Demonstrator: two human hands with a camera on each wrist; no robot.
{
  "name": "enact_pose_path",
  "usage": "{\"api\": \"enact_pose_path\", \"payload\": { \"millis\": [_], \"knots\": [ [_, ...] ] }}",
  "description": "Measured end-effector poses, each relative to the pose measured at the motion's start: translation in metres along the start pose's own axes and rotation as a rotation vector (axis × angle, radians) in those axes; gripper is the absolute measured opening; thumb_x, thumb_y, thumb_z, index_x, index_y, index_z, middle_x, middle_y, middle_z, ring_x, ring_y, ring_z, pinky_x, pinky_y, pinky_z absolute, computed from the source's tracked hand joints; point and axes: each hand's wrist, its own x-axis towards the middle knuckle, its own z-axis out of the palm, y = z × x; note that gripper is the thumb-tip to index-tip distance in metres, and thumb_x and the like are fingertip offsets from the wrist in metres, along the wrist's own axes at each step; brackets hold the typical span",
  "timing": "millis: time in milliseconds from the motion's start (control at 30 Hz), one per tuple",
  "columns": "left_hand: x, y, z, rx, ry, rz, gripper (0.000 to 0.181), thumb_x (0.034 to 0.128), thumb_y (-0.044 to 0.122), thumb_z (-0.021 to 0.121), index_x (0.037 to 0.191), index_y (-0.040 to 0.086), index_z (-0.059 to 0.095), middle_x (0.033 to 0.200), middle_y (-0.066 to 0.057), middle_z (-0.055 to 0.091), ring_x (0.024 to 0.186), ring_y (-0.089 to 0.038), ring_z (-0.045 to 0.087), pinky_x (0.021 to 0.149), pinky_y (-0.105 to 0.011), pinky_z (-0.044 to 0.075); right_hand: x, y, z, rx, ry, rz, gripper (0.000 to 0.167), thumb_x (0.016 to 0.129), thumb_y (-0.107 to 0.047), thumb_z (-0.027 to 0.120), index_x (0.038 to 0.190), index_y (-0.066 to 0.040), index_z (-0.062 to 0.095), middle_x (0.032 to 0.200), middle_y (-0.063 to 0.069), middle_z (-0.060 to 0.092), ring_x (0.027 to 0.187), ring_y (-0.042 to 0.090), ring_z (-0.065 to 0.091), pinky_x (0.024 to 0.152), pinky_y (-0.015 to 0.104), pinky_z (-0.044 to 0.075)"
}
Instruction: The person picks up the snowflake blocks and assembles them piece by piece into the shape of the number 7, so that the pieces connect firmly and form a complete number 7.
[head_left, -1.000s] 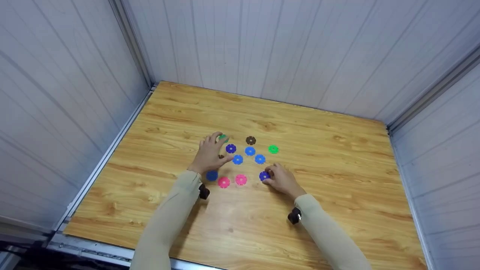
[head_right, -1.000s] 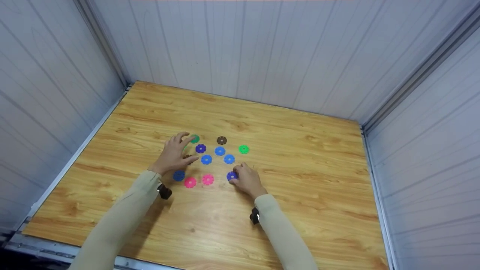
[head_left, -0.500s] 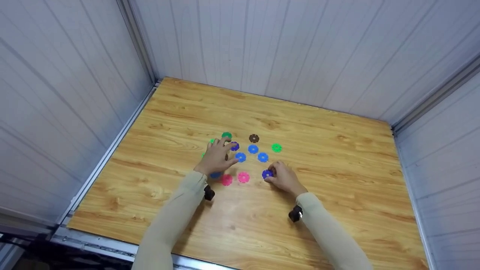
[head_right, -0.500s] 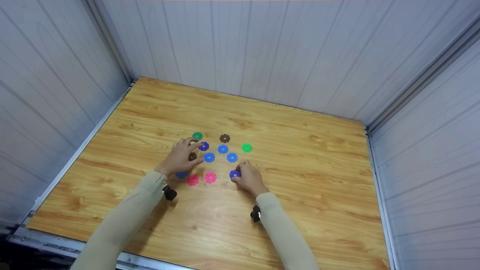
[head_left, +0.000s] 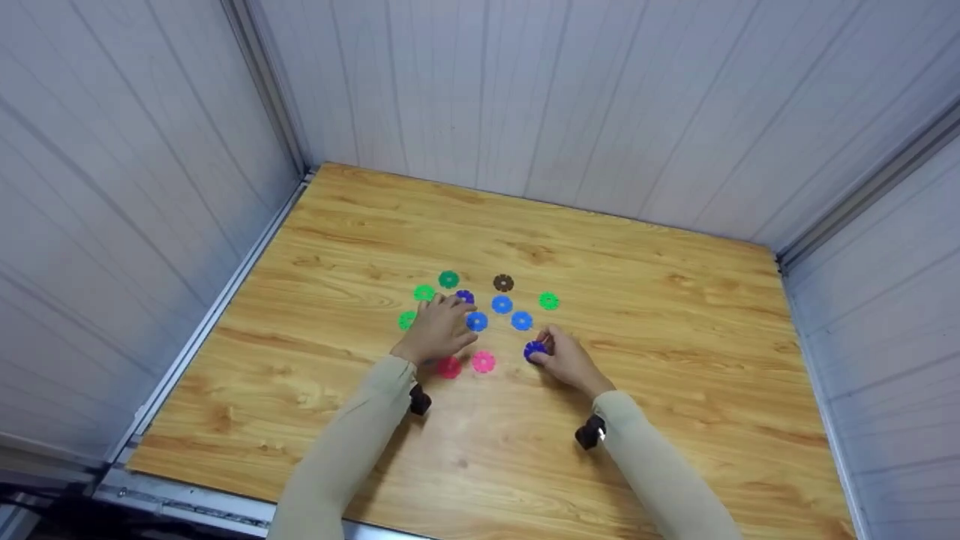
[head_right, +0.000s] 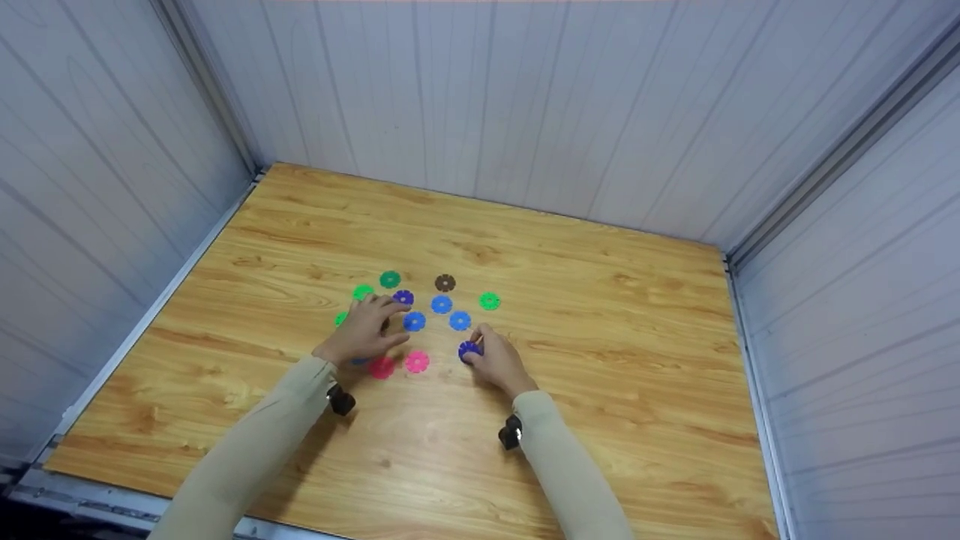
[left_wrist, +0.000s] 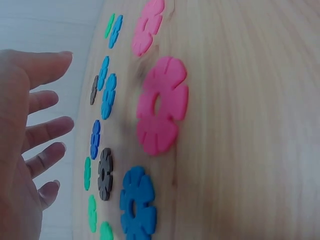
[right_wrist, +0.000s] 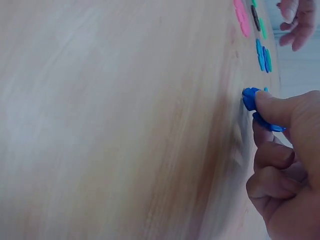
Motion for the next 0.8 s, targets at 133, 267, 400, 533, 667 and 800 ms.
{"api": "enact_pose_path", "payload": {
  "millis": [133,267,400,533,667,800],
  "knots": [
    [-0.001,0.003,0.003,-0.018,0.003,0.01,0.046,0.0909,0.033,0.072,0.13,0.01,0.064,0.129,-0.011,0.059,0.115,-0.035,0.049,0.092,-0.053,0.034,0.0,0.001,-0.003,0.078,0.008,0.055,0.023,0.092,-0.01,0.072,0.107,-0.007,0.055,0.091,0.005,0.06,0.08,0.018,0.056,0.067,0.031,0.046],
    [0.001,0.008,0.006,-0.017,-0.021,0.01,0.045,0.0892,0.033,0.074,0.128,0.011,0.066,0.129,-0.01,0.061,0.121,-0.036,0.051,0.102,-0.06,0.031,-0.001,0.001,-0.007,0.134,0.009,0.092,0.024,0.094,-0.01,0.07,0.111,-0.005,0.055,0.087,0.006,0.06,0.069,0.016,0.055,0.056,0.026,0.045],
    [0.003,0.01,0.01,0.006,-0.035,0.043,0.05,0.0862,0.035,0.077,0.128,0.011,0.065,0.123,-0.007,0.065,0.113,-0.03,0.057,0.096,-0.057,0.038,-0.001,0.001,-0.009,0.19,0.015,0.107,0.024,0.094,-0.008,0.068,0.113,-0.004,0.054,0.082,0.007,0.061,0.064,0.015,0.058,0.052,0.024,0.044],
    [0.002,0.012,0.014,0.01,-0.039,0.083,0.053,0.0832,0.037,0.08,0.125,0.009,0.066,0.113,-0.007,0.066,0.103,-0.027,0.058,0.086,-0.052,0.042,-0.001,0.001,-0.008,0.273,0.028,0.103,0.023,0.095,-0.004,0.066,0.113,0.0,0.054,0.082,0.009,0.065,0.069,0.019,0.062,0.055,0.023,0.045],
    [0.0,0.014,0.018,0.025,-0.042,0.084,0.047,0.0829,0.041,0.08,0.116,0.01,0.069,0.108,-0.004,0.065,0.099,-0.024,0.058,0.085,-0.051,0.043,-0.001,0.0,-0.008,0.364,0.052,0.084,0.022,0.095,0.0,0.064,0.113,0.003,0.054,0.083,0.011,0.066,0.071,0.025,0.064,0.055,0.023,0.047],
    [0.0,0.014,0.023,0.033,-0.051,0.093,0.041,0.0848,0.041,0.078,0.111,0.01,0.07,0.104,-0.003,0.062,0.096,-0.022,0.056,0.085,-0.048,0.042,-0.003,-0.003,-0.011,0.407,0.101,0.066,0.02,0.094,0.001,0.065,0.111,0.004,0.054,0.08,0.008,0.066,0.069,0.026,0.063,0.053,0.022,0.046]
  ]
}}
